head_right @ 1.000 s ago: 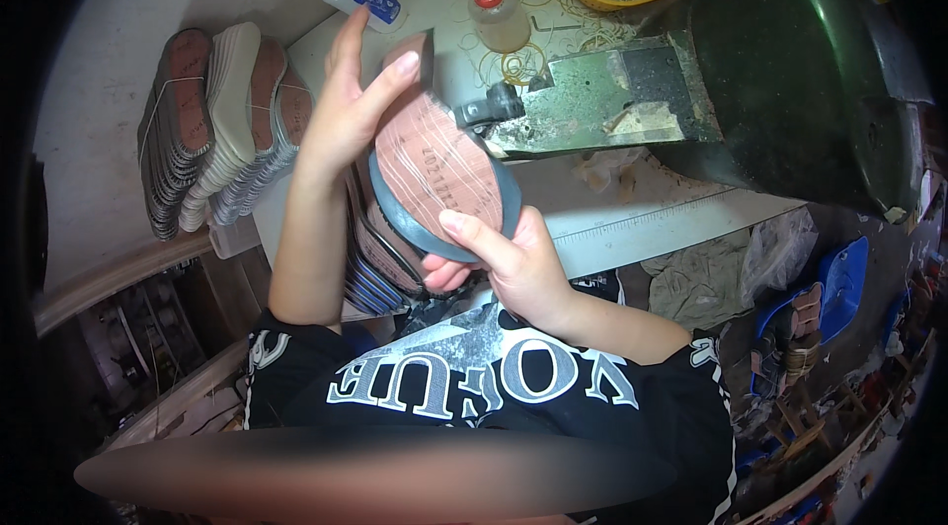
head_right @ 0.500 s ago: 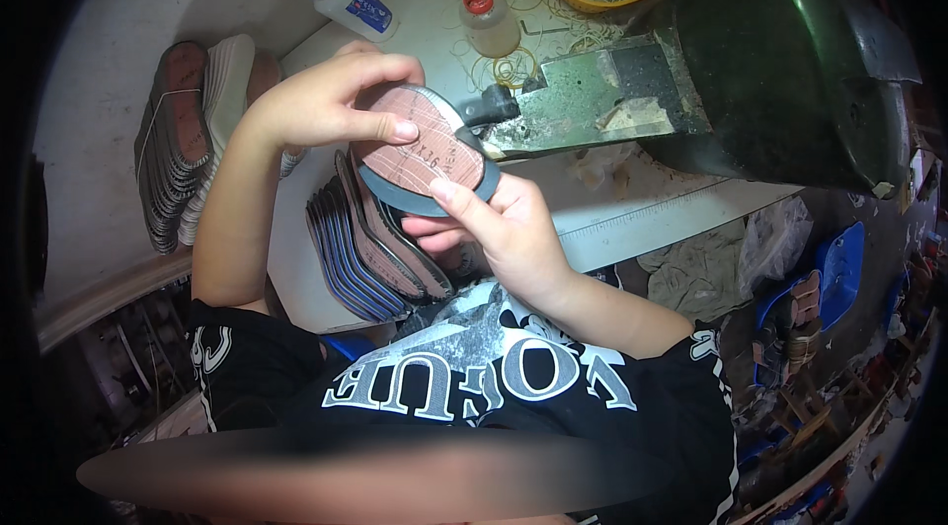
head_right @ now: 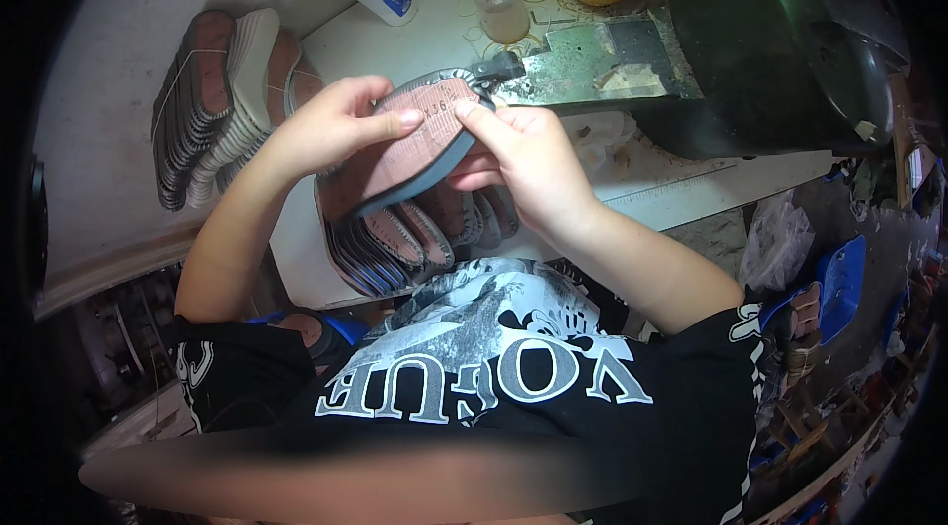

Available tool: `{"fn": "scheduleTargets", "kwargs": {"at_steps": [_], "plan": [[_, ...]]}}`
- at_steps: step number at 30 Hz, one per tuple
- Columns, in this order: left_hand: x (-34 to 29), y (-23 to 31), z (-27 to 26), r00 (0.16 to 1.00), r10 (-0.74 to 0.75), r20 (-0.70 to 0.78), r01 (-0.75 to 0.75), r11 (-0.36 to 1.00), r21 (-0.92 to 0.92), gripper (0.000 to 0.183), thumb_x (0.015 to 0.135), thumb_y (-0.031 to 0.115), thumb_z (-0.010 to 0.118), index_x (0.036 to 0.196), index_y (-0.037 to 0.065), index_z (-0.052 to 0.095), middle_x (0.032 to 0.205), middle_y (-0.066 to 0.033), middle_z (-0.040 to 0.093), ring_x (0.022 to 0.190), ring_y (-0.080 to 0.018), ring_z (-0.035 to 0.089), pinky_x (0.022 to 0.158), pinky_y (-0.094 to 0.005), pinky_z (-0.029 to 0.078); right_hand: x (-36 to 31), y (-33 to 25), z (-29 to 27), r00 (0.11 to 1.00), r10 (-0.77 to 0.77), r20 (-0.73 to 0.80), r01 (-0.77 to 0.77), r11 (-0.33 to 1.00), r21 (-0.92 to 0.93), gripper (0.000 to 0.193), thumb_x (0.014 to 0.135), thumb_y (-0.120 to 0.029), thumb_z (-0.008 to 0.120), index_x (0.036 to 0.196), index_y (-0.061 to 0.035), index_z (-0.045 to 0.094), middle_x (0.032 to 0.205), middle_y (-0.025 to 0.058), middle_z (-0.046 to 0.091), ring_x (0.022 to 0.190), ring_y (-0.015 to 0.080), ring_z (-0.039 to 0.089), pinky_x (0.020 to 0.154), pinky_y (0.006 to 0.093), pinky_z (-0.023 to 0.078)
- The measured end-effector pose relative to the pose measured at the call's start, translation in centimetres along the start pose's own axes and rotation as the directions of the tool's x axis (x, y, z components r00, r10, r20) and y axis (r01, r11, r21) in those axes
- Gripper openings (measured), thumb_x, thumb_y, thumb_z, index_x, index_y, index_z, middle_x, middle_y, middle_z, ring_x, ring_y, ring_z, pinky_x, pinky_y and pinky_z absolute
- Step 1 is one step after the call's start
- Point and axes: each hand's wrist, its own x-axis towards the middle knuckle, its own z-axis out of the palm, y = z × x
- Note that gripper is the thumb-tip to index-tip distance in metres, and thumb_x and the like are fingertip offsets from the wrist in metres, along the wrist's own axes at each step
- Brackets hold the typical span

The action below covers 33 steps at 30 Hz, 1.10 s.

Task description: Inspecting and stacking shoe insoles at a workbench in a manufacturing environment.

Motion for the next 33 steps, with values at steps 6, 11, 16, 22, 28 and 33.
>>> {"fn": "scheduleTargets", "kwargs": {"at_steps": [6, 11, 16, 22, 28, 33], "plan": [[-1.3, 1.8, 2.8, 0.963, -0.227, 0.149, 0.270, 0.855, -0.444, 0.056, 0.085, 0.053, 0.063, 0.089, -0.003, 0.065, 0.075, -0.0120, 0.067, 0.054, -0.0177, 0.065, 0.046, -0.0274, 0.052, -1.5, -1.0, 0.5, 0.998, 0.020, 0.055, -0.006, 0.970, -0.242, 0.028, 0.092, -0.029, 0.061, 0.096, -0.0017, 0.066, 0.087, 0.0058, 0.069, 0.076, 0.0099, 0.066, 0.066, 0.0229, 0.053], [-1.7, 2.6, 4.2, 0.972, -0.230, 0.050, 0.221, 0.819, -0.529, 0.059, 0.087, 0.053, 0.060, 0.090, -0.006, 0.065, 0.074, -0.0148, 0.067, 0.056, -0.0194, 0.066, 0.049, -0.0276, 0.054, -3.1, 0.7, 0.2, 0.998, -0.037, 0.044, 0.049, 0.943, -0.328, 0.027, 0.090, -0.026, 0.065, 0.096, 0.0004, 0.064, 0.079, 0.0004, 0.064, 0.063, 0.0051, 0.057, 0.056, 0.0203, 0.047], [-1.1, 3.0, 2.7, 0.948, -0.230, 0.220, 0.309, 0.831, -0.463, 0.051, 0.085, 0.044, 0.067, 0.089, -0.006, 0.063, 0.068, -0.0113, 0.066, 0.048, -0.0140, 0.061, 0.043, -0.0215, 0.049, -1.3, -0.4, -1.6, 0.986, -0.151, 0.074, 0.168, 0.906, -0.389, 0.025, 0.088, -0.026, 0.067, 0.086, -0.0010, 0.067, 0.069, -0.0023, 0.061, 0.058, 0.0033, 0.049, 0.050, 0.0193, 0.037], [-0.8, 2.2, 4.0, 0.969, -0.245, 0.032, 0.219, 0.791, -0.571, 0.040, 0.080, 0.037, 0.074, 0.081, 0.000, 0.060, 0.052, -0.0035, 0.058, 0.036, -0.0064, 0.048, 0.033, -0.0185, 0.036, -1.4, 1.6, -2.2, 0.980, -0.183, 0.081, 0.197, 0.953, -0.230, 0.026, 0.086, -0.027, 0.071, 0.089, -0.0013, 0.066, 0.079, -0.0002, 0.064, 0.071, 0.0052, 0.056, 0.065, 0.0222, 0.046], [-0.4, 1.3, 3.9, 0.963, -0.270, -0.031, 0.188, 0.746, -0.639, 0.044, 0.081, 0.042, 0.073, 0.073, 0.002, 0.057, 0.049, -0.0032, 0.055, 0.035, -0.0068, 0.046, 0.033, -0.0182, 0.033, -6.0, 3.9, -2.6, 0.936, 0.308, 0.169, -0.258, 0.930, -0.263, 0.026, 0.088, -0.025, 0.067, 0.096, -0.0012, 0.064, 0.082, 0.0066, 0.066, 0.067, 0.0094, 0.063, 0.059, 0.0215, 0.051], [0.9, 1.7, 2.8, 0.952, -0.294, -0.083, 0.173, 0.744, -0.645, 0.048, 0.080, 0.046, 0.073, 0.066, 0.002, 0.057, 0.048, -0.0041, 0.055, 0.035, -0.0073, 0.046, 0.035, -0.0183, 0.034, -6.2, 3.2, -0.8, 0.982, 0.186, -0.025, -0.187, 0.980, -0.061, 0.023, 0.088, -0.022, 0.067, 0.094, -0.0002, 0.063, 0.075, 0.0053, 0.065, 0.060, 0.0087, 0.062, 0.052, 0.0190, 0.048]]}}
